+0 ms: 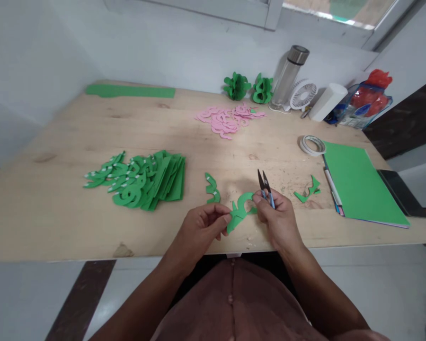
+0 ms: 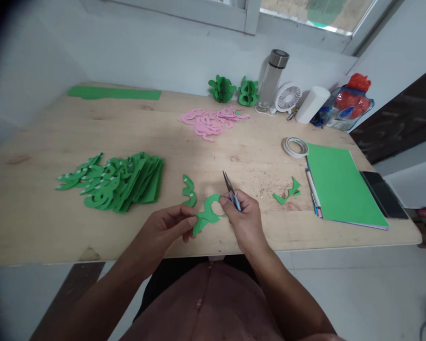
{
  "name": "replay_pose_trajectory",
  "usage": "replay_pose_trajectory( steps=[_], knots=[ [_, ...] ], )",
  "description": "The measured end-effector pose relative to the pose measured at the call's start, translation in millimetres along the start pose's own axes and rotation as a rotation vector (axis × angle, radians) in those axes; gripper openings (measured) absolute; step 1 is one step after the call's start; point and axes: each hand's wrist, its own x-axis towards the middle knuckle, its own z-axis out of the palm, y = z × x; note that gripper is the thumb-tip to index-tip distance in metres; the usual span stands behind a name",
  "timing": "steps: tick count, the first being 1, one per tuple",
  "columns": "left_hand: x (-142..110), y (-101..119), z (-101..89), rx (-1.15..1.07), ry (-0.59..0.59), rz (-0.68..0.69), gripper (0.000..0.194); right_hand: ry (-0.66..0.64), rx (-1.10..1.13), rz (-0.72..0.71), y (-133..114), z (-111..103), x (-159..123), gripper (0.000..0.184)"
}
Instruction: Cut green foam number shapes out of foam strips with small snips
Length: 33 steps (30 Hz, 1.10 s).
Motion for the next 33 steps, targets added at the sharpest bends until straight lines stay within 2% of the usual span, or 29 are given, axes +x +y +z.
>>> replay_pose_trajectory(
  steps=[8,13,18,23,29,33],
  knots=[
    [-0.4,-3.3,1.7,-0.072,0.017,-0.019,0.015,0.002,0.03,-0.015,1.6,1.0,2.8,0.025],
    [0.9,-1.2,0.6,-0.096,0.083,0.014,0.014,-0.018,0.06,-0.045,3.4,-3.7,1.0,0.03],
    [5.3,0.2,-3.0,-0.152,0.135,0.057,0.011,-0.081,0.066,-0.049,10.1,-13.1,-11.4,0.039],
    [9.7,3.4,-6.3,-0.185,0.129,0.074,0.01,-0.171,-0.052,-0.025,18.8,-19.7,-22.0,0.042],
    [12.0,5.5,-8.3,-0.194,0.117,0.092,0.009,-0.305,-0.177,0.016,16.7,-14.9,-27.3,0.047],
    [13.8,6.7,-8.8,-0.178,0.121,0.101,0.009,-0.337,-0.184,0.04,15.4,-9.6,-27.8,0.049]
  ],
)
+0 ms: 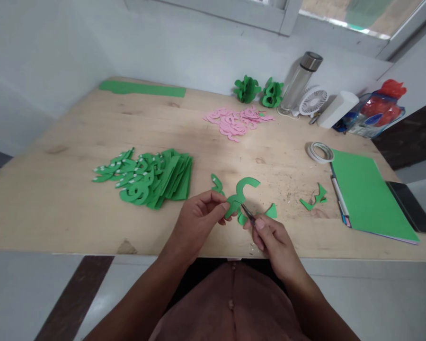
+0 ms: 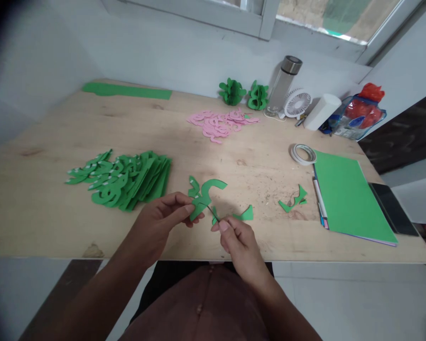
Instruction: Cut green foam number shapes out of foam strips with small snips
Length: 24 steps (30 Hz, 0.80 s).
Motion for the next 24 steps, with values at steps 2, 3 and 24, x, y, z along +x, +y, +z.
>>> replay_pose_trajectory(
  steps=[2,3,24],
  knots=[
    [1.1,1.2,-0.6,0.01,-0.014,-0.005,0.009,-0.01,0.013,0.003,0.2,1.1,0.4,0.05],
    [1.6,2.1,-1.0,0.013,-0.027,-0.01,0.009,-0.017,0.02,0.006,0.4,1.3,0.5,0.051],
    [8.4,15.4,-3.2,0.125,-0.175,-0.05,0.011,-0.038,0.09,0.061,2.3,-3.9,2.7,0.047]
  ],
)
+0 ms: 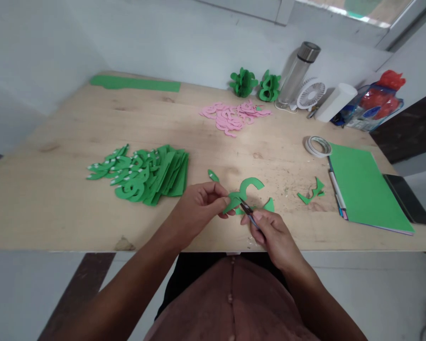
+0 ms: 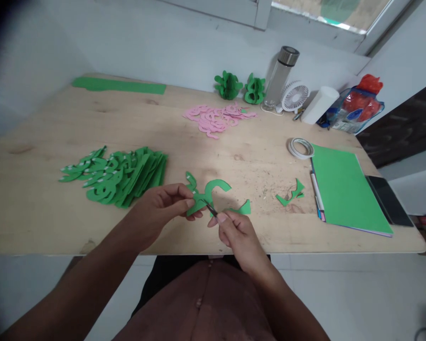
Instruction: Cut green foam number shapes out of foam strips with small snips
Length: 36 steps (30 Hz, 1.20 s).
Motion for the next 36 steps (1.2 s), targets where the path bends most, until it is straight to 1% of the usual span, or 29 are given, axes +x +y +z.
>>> replay_pose_trajectory(
  steps=[15,36],
  knots=[
    [0.7,3.6,1.2,0.046,0.0,-0.014,0.011,0.017,-0.057,-0.007,-3.8,0.7,2.2,0.048],
    [0.2,4.8,0.0,0.035,-0.025,-0.014,0.012,0.005,-0.076,-0.009,-3.1,0.7,0.9,0.048]
  ],
)
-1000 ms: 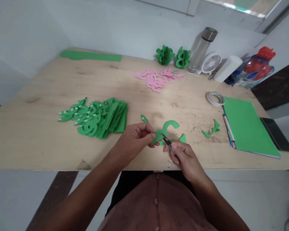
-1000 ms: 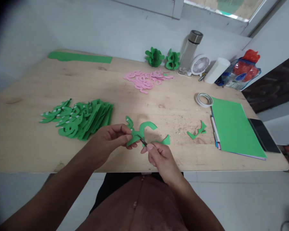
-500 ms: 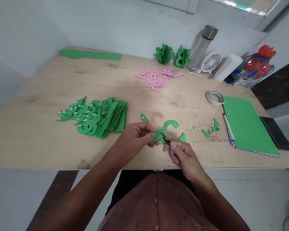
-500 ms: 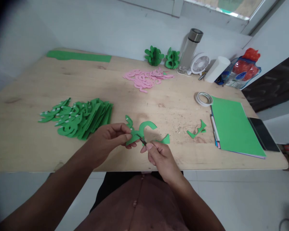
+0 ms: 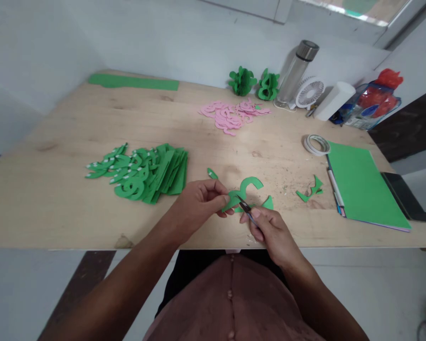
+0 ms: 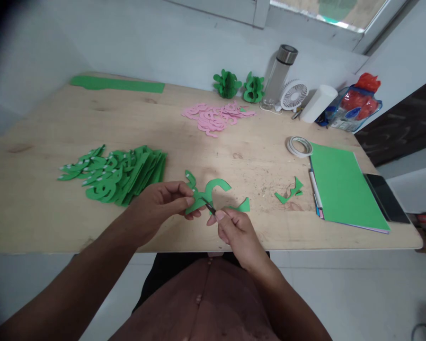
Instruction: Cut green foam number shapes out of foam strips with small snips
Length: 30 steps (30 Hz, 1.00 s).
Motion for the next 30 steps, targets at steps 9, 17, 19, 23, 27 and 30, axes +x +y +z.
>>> replay_pose_trajectory(
  steps=[9,17,19,23,27,30],
  knots=[
    [-0.3,0.6,1.1,-0.001,0.004,-0.006,0.012,0.004,-0.001,-0.002,-1.7,0.4,-0.3,0.05],
    [-0.7,1.8,1.5,-0.004,0.007,-0.017,0.012,-0.006,0.017,0.005,-4.0,0.9,-1.1,0.049],
    [-0.5,1.5,1.4,-0.002,0.003,-0.013,0.013,-0.006,0.018,0.005,-4.0,1.2,-1.4,0.05],
    [-0.2,1.1,1.0,-0.001,0.003,-0.008,0.012,-0.004,0.027,0.007,-2.8,1.6,-1.6,0.049],
    [0.0,0.9,0.6,-0.011,0.01,-0.015,0.011,0.0,0.025,0.005,-2.1,2.1,-1.2,0.049],
    [0.0,0.9,0.7,-0.021,0.002,-0.02,0.012,0.003,0.029,0.001,-2.9,2.5,-1.3,0.05]
  ],
)
